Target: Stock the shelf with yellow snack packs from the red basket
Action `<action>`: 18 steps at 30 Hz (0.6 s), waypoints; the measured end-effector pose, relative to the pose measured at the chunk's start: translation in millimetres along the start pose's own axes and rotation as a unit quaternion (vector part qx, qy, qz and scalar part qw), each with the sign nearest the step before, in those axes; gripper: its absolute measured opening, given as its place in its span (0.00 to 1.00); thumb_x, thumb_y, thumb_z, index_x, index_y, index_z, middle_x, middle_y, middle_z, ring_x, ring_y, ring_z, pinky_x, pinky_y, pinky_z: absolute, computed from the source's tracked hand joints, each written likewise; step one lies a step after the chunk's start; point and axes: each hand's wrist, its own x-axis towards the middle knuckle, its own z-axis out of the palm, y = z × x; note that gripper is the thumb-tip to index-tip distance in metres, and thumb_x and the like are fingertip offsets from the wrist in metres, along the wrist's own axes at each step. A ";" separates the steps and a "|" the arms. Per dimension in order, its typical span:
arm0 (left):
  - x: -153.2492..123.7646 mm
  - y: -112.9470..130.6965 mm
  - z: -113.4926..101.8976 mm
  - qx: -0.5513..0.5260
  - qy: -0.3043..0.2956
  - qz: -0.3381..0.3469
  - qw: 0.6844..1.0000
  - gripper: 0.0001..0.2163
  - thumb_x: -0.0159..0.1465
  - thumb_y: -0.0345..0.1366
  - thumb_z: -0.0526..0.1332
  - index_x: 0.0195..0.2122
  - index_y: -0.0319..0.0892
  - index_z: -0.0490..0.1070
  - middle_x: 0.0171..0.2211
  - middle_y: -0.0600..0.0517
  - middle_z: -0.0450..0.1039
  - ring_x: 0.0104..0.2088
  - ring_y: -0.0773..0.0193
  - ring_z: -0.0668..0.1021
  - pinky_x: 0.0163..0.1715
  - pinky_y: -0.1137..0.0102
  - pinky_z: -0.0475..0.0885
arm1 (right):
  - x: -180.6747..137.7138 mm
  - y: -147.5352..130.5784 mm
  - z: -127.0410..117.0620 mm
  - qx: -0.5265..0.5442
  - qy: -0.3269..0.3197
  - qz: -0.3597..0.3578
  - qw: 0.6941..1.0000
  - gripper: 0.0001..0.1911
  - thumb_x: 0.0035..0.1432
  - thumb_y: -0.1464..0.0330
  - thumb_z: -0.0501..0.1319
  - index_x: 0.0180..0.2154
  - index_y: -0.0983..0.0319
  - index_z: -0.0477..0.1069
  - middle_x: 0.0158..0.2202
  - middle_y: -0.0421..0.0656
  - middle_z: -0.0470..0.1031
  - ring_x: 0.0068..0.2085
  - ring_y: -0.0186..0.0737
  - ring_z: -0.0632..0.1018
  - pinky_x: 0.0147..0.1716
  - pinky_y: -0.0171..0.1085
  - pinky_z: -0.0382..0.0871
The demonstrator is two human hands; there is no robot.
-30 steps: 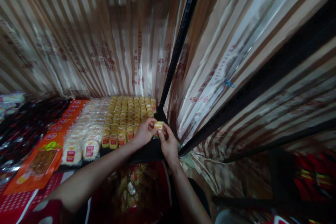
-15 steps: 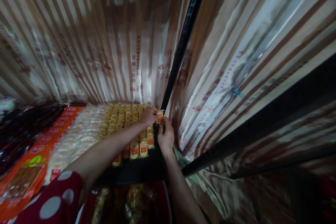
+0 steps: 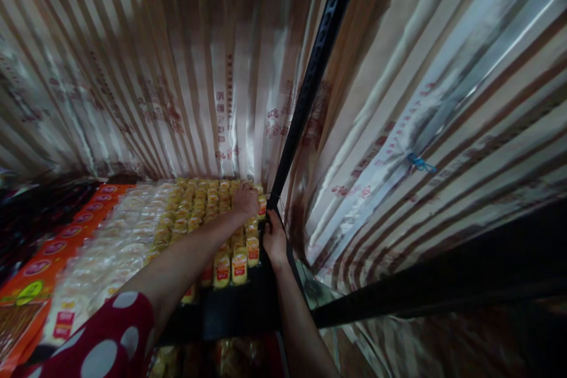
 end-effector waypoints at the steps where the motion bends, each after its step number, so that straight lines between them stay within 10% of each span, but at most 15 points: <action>1: 0.4 -0.1 1.1 0.008 0.000 -0.001 1.000 0.09 0.54 0.31 0.59 0.34 0.35 0.74 0.42 0.40 0.69 0.49 0.49 0.66 0.49 0.59 0.62 | 0.7 2.5 1.7 -0.004 -0.008 -0.006 1.000 0.25 0.53 0.75 0.47 0.52 0.64 0.66 0.54 0.48 0.68 0.58 0.41 0.65 0.59 0.46 0.56; 18: -5.9 9.7 -6.8 0.040 -0.005 0.003 0.999 0.12 0.57 0.31 0.56 0.41 0.36 0.72 0.44 0.41 0.69 0.50 0.51 0.66 0.48 0.59 0.62 | -6.5 2.5 6.0 -0.069 -0.025 -0.034 0.997 0.31 0.50 0.78 0.46 0.57 0.63 0.62 0.49 0.48 0.73 0.49 0.42 0.72 0.52 0.44 0.64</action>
